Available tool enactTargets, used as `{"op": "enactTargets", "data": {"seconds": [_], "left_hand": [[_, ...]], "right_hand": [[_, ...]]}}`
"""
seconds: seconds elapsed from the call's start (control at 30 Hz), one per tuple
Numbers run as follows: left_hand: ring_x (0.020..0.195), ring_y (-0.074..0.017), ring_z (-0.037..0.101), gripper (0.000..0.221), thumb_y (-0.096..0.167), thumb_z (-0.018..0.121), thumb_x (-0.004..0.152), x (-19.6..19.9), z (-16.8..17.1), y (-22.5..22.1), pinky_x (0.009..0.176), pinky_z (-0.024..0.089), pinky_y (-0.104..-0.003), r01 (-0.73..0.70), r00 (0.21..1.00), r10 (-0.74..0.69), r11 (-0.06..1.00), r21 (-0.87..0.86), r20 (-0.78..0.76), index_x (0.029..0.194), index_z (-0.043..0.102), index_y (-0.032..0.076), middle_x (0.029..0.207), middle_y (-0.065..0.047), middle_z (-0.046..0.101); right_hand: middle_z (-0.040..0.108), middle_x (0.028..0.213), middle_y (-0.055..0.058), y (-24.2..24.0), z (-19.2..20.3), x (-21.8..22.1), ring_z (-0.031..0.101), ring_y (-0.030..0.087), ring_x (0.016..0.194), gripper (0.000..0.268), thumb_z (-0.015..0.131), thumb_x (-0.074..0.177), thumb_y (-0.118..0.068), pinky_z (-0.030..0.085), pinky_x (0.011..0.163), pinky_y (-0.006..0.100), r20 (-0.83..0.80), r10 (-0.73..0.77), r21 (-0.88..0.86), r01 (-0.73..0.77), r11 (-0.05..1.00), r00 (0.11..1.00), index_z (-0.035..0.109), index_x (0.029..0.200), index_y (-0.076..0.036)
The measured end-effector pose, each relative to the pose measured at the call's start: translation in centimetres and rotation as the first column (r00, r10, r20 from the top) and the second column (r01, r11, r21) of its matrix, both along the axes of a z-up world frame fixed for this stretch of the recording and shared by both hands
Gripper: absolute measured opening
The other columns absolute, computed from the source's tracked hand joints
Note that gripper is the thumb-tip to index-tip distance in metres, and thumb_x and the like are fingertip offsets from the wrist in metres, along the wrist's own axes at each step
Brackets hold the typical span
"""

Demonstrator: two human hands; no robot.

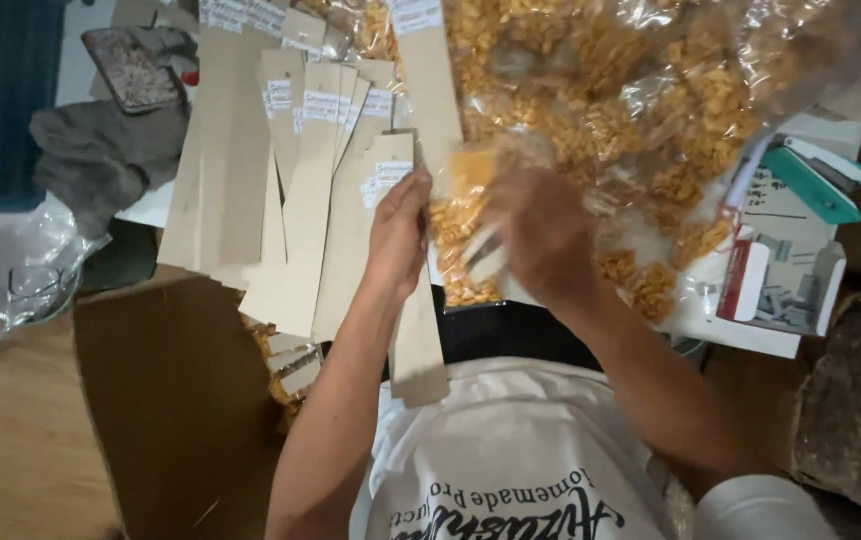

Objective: Stapling cardboard labels onto small plastic bags filled with nuts and placing them into a shipping box.

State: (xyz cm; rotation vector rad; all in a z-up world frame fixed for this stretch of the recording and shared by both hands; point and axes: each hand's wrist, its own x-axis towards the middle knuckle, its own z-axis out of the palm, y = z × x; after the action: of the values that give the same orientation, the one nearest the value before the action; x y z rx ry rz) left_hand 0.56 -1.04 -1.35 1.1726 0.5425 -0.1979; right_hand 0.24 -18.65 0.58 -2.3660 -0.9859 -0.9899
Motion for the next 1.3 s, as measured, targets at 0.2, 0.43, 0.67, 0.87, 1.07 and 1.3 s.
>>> {"op": "enactTargets", "data": {"seconds": [0.2,0.43,0.67,0.87,1.07,1.3], "left_hand": [[0.134,-0.0372,0.053,0.071,0.031,0.062,0.095,-0.1,4.1,1.0,0.110,0.045,-0.052,0.083,0.995,-0.092,0.980,-0.182,-0.043,0.154,0.039,-0.002,0.150,-0.023,0.048],[0.065,-0.0026,0.037,0.034,0.033,0.065,0.103,-0.4,1.0,1.4,0.063,0.034,-0.020,0.166,0.944,-0.233,0.948,0.272,0.235,0.072,0.064,0.020,0.065,0.012,0.043],[0.062,-0.0070,0.024,0.049,0.034,0.056,0.104,-1.4,4.9,-0.3,0.059,0.021,-0.027,0.140,0.898,-0.322,0.854,0.501,0.300,0.066,0.028,0.019,0.062,0.007,0.023],[0.088,-0.0159,0.054,0.027,0.036,0.065,0.098,-2.3,2.9,-0.9,0.077,0.046,-0.029,0.168,0.870,-0.405,0.781,0.601,0.282,0.089,0.063,0.011,0.088,-0.005,0.057],[0.063,-0.0102,0.034,0.043,0.041,0.056,0.102,-1.7,2.4,-2.2,0.061,0.030,-0.028,0.073,0.902,-0.284,0.844,0.532,0.326,0.069,0.055,0.014,0.061,0.005,0.037],[0.152,-0.0225,0.035,0.080,0.038,0.061,0.087,0.9,3.3,-1.3,0.123,0.026,-0.033,0.033,0.993,-0.040,0.997,-0.071,-0.111,0.155,0.038,0.001,0.165,-0.012,0.036]], "right_hand": [[0.073,0.100,0.002,0.7,-1.7,1.5,0.069,0.025,0.107,0.018,0.075,0.097,-0.023,0.058,0.098,0.048,0.039,0.325,-0.091,-0.321,0.943,0.945,0.073,0.082,-0.013],[0.068,0.093,0.008,-1.1,-2.1,4.5,0.069,0.032,0.096,0.029,0.076,0.100,-0.024,0.056,0.089,0.052,0.018,0.231,-0.045,-0.230,0.972,0.973,0.063,0.079,-0.010],[0.063,0.084,-0.002,5.0,5.0,5.5,0.066,0.014,0.074,0.052,0.044,0.090,-0.068,0.060,0.061,0.025,-0.751,0.370,0.657,0.561,0.504,0.547,0.057,0.096,-0.018],[0.046,0.059,-0.007,5.1,3.7,6.0,0.050,0.010,0.047,0.051,0.045,0.094,-0.066,0.037,0.044,0.022,-0.603,0.585,0.792,0.494,0.358,0.542,0.048,0.069,-0.021],[0.060,0.097,0.009,-1.5,-0.7,5.6,0.060,0.027,0.087,0.047,0.069,0.085,-0.049,0.050,0.073,0.038,-0.776,-0.033,0.269,0.377,0.886,0.630,0.057,0.107,-0.010],[0.070,0.097,0.025,-2.5,1.9,3.0,0.067,0.038,0.086,0.025,0.049,0.111,-0.006,0.054,0.083,0.051,-0.197,0.149,0.265,-0.093,0.960,0.969,0.065,0.098,0.009]]}}
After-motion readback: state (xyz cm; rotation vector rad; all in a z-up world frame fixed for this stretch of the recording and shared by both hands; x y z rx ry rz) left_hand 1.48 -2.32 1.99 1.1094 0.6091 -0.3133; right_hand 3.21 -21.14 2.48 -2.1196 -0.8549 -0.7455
